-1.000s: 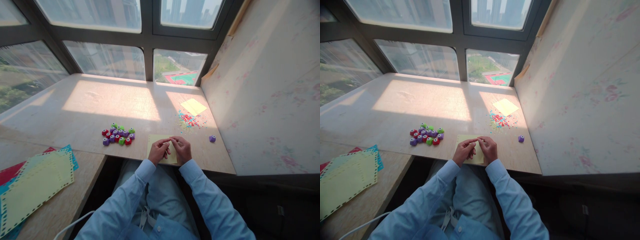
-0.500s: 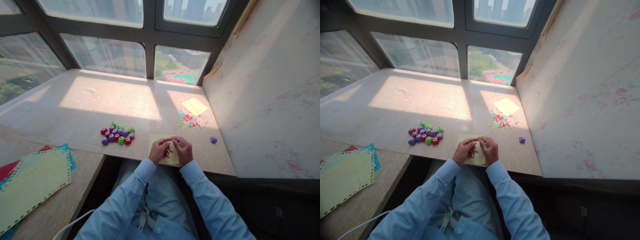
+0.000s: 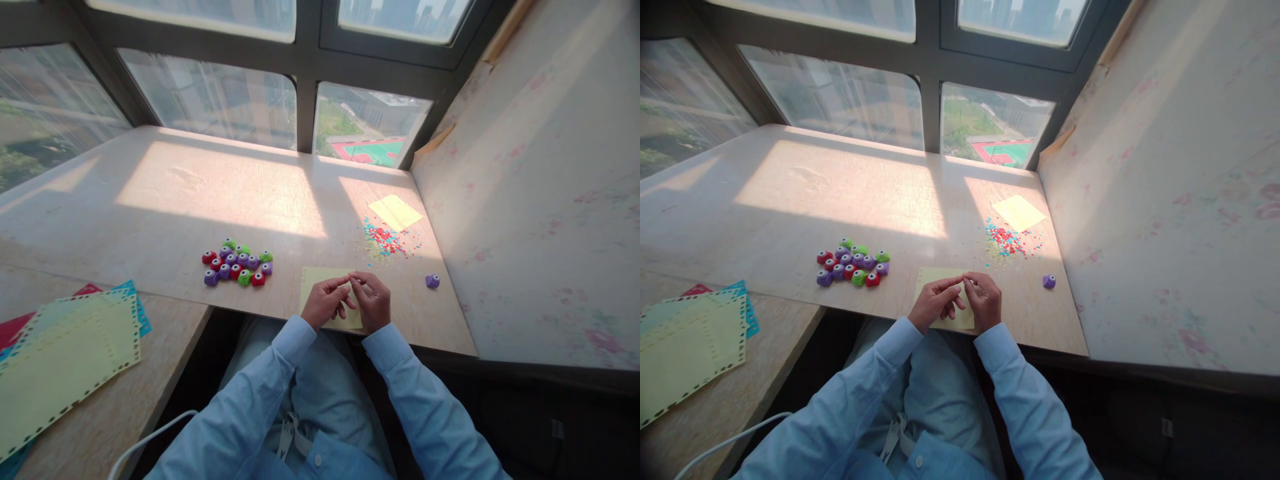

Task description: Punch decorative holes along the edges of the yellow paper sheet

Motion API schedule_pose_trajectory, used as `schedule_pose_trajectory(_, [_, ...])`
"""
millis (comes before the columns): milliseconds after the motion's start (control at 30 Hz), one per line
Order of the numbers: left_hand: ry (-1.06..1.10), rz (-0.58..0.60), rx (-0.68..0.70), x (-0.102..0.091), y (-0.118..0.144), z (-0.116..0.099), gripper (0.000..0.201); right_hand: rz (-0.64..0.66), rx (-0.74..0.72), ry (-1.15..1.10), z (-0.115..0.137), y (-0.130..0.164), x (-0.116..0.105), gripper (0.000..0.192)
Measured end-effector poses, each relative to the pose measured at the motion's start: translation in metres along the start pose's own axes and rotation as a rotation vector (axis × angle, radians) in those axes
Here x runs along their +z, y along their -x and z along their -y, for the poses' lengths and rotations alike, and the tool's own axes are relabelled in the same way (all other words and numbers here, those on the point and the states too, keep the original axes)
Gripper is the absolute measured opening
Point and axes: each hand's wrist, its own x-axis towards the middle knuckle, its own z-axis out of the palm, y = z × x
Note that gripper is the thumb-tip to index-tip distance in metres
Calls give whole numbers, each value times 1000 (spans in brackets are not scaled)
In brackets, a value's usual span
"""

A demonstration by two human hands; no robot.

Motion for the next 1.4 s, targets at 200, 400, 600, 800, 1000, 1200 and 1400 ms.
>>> schedule_pose_trajectory(200, [17, 15, -1, 1, 1, 0, 56, -14, 46, 10, 0, 2, 1, 16])
schedule_pose_trajectory(400, [-40, 37, 22, 4, 3, 1, 57, -17, 104, -2, -2, 2, 1, 18])
schedule_pose_trajectory(600, [-101, 73, 63, 9, 7, 1, 60, -10, 223, -112, -3, 3, 2, 24])
schedule_pose_trajectory(800, [-135, 80, 79, 16, 7, 4, 67, 2, 288, -230, -3, 2, 2, 27])
schedule_pose_trajectory(1000, [-87, 90, 57, 17, 6, 0, 68, -3, 297, -247, 0, 0, 0, 27])
schedule_pose_trajectory(1200, [35, 88, -5, 15, 3, -3, 73, -1, 324, -345, 1, 1, 1, 27])
schedule_pose_trajectory(1400, [181, 102, -23, 14, 1, -3, 73, -10, 375, -438, 5, 1, 1, 26])
